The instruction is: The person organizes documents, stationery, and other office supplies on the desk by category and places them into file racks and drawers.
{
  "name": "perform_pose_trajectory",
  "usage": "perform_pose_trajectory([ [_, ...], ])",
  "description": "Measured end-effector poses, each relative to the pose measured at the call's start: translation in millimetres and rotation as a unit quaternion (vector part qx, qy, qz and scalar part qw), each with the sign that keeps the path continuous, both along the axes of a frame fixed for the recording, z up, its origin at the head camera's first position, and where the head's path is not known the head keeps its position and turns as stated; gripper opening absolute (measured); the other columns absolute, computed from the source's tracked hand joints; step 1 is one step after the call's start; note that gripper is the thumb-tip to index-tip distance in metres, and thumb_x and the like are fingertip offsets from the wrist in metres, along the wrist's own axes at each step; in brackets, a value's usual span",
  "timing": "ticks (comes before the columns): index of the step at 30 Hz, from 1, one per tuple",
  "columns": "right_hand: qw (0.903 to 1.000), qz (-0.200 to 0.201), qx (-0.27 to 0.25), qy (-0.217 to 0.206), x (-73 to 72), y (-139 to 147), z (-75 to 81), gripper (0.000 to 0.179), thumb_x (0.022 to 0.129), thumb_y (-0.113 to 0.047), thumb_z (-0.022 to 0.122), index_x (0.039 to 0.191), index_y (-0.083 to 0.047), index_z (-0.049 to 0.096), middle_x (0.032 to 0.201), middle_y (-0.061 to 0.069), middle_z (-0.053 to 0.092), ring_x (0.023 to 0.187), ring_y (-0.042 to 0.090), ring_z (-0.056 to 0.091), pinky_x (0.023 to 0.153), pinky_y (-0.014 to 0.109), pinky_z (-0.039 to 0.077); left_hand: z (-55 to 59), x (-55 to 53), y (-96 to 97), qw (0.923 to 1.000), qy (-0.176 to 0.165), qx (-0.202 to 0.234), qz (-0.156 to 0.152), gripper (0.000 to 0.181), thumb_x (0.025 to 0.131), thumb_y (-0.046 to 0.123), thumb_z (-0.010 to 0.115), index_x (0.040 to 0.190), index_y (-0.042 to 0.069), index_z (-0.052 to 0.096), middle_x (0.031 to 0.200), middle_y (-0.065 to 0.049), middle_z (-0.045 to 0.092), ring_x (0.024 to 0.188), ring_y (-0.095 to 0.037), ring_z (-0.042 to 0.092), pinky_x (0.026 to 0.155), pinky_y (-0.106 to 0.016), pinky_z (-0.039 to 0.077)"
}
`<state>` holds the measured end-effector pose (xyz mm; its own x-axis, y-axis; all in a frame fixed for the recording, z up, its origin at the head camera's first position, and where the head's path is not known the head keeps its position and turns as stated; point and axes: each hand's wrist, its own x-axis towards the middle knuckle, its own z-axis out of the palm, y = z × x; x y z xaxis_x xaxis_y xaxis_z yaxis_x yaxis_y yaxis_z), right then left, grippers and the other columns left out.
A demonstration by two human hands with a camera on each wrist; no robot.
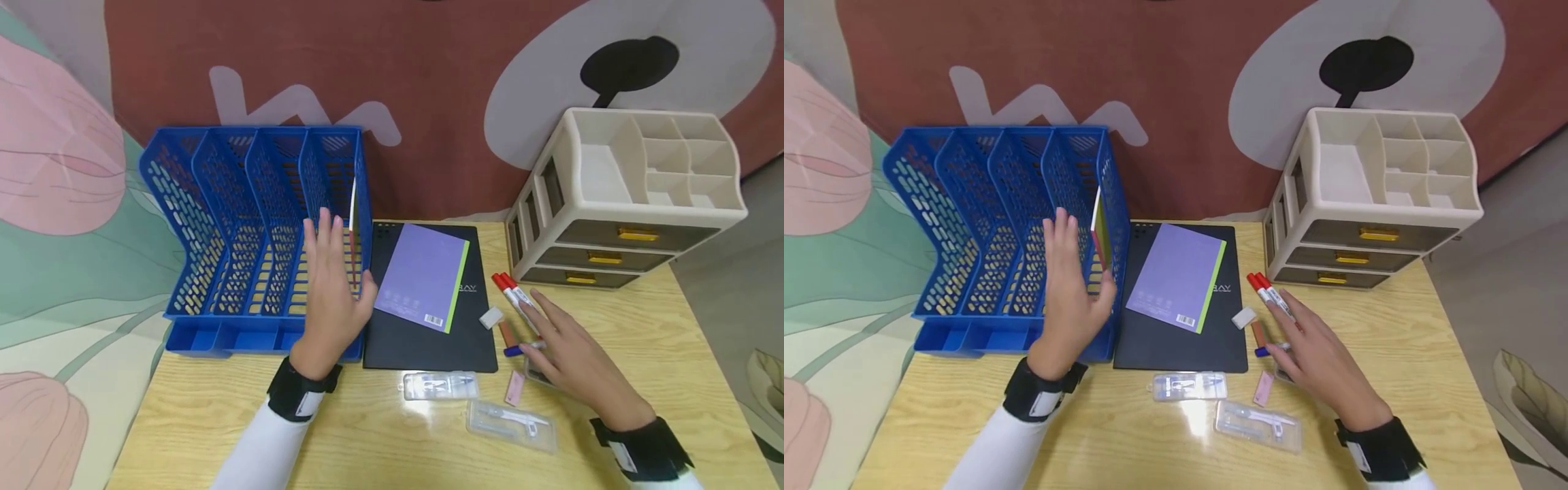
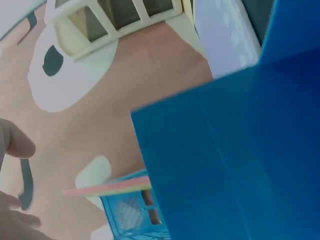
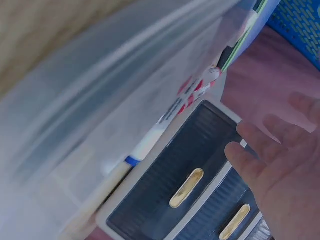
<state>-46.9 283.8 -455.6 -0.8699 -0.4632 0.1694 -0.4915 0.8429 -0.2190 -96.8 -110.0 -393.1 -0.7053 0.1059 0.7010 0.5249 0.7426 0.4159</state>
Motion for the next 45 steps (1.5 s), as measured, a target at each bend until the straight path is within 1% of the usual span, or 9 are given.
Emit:
perform_pose_trajectory([
  [4,1.0000,0.002,0.001,-0.009,-7.6,-8,0.4,0.082,0.091,-0.028,0.078,0.161,-0.013,0.037,0.169,0.016,0.027,0.144,0.043,0.043,0.105,0.064,0.047,-2.9,11.9,7.7,0.9985,0.042,-0.029,-0.021,0.084,0.087,0.005,0.067,0.161,0.001,0.027,0.169,-0.025,0.021,0.156,-0.053,0.011,0.124,-0.070,0.013],
  [7,0.9999,0.007,-0.004,-0.008,-16.0,-15,-2.0,0.082,0.090,-0.027,0.079,0.159,-0.010,0.039,0.168,0.018,0.029,0.144,0.043,0.043,0.106,0.064,0.048,-7.4,19.0,14.6,0.9963,0.050,-0.053,-0.045,0.081,0.085,0.007,0.068,0.158,-0.001,0.034,0.167,-0.026,0.027,0.154,-0.055,0.017,0.122,-0.070,0.020],
  [14,0.9988,0.010,-0.018,-0.044,-33.3,-31,-8.5,0.076,0.096,-0.027,0.073,0.158,-0.003,0.037,0.167,0.022,0.029,0.148,0.043,0.039,0.110,0.062,0.045,-20.7,28.7,28.9,0.9922,-0.009,-0.101,-0.073,0.080,0.088,0.012,0.070,0.158,-0.003,0.035,0.168,-0.024,0.026,0.157,-0.048,0.017,0.121,-0.068,0.026],
  [22,0.9929,-0.004,-0.024,-0.117,-39.5,-42,-1.5,0.078,0.099,-0.030,0.070,0.160,0.000,0.032,0.169,0.021,0.024,0.154,0.042,0.031,0.116,0.060,0.039,-33.7,31.6,41.3,0.9811,-0.099,-0.152,-0.068,0.082,0.091,0.021,0.071,0.160,0.000,0.032,0.171,-0.021,0.019,0.160,-0.041,0.010,0.124,-0.062,0.025],
  [32,0.9776,0.001,-0.089,-0.191,-50.8,-57,9.9,0.079,0.103,-0.031,0.064,0.162,0.002,0.023,0.171,0.023,0.016,0.155,0.046,0.024,0.119,0.065,0.031,-55.1,20.0,56.6,0.9460,-0.238,-0.212,-0.059,0.089,0.094,0.038,0.072,0.163,0.007,0.026,0.172,-0.020,0.015,0.157,-0.049,0.012,0.120,-0.066,0.028],
  [35,0.9735,-0.002,-0.106,-0.202,-55.4,-62,7.8,0.079,0.102,-0.029,0.065,0.161,0.003,0.023,0.170,0.025,0.016,0.153,0.048,0.027,0.118,0.066,0.032,-62.2,15.4,60.4,0.9365,-0.267,-0.219,-0.060,0.089,0.095,0.041,0.072,0.164,0.009,0.026,0.172,-0.019,0.016,0.156,-0.052,0.015,0.117,-0.069,0.030],
  [38,0.9683,-0.011,-0.126,-0.215,-59.2,-66,4.2,0.078,0.103,-0.025,0.064,0.161,0.004,0.023,0.168,0.028,0.020,0.148,0.048,0.038,0.115,0.064,0.038,-67.1,11.6,62.3,0.9293,-0.283,-0.231,-0.054,0.089,0.095,0.045,0.072,0.163,0.010,0.028,0.172,-0.020,0.018,0.154,-0.054,0.018,0.114,-0.072,0.032],
  [42,0.9497,-0.030,-0.182,-0.253,-64.5,-73,2.5,0.073,0.104,-0.022,0.060,0.161,0.003,0.023,0.164,0.028,0.030,0.141,0.045,0.050,0.108,0.058,0.049,-70.5,8.3,61.4,0.9135,-0.315,-0.252,-0.047,0.096,0.093,0.055,0.071,0.164,0.010,0.026,0.172,-0.021,0.014,0.154,-0.056,0.017,0.114,-0.074,0.031],
  [45,0.9228,-0.047,-0.242,-0.297,-70.3,-81,2.9,0.069,0.106,-0.020,0.056,0.161,0.004,0.022,0.163,0.029,0.032,0.142,0.046,0.048,0.106,0.058,0.049,-72.8,6.3,59.6,0.8986,-0.349,-0.261,-0.053,0.103,0.090,0.062,0.070,0.165,0.011,0.022,0.173,-0.020,0.008,0.155,-0.056,0.011,0.118,-0.073,0.027],
])
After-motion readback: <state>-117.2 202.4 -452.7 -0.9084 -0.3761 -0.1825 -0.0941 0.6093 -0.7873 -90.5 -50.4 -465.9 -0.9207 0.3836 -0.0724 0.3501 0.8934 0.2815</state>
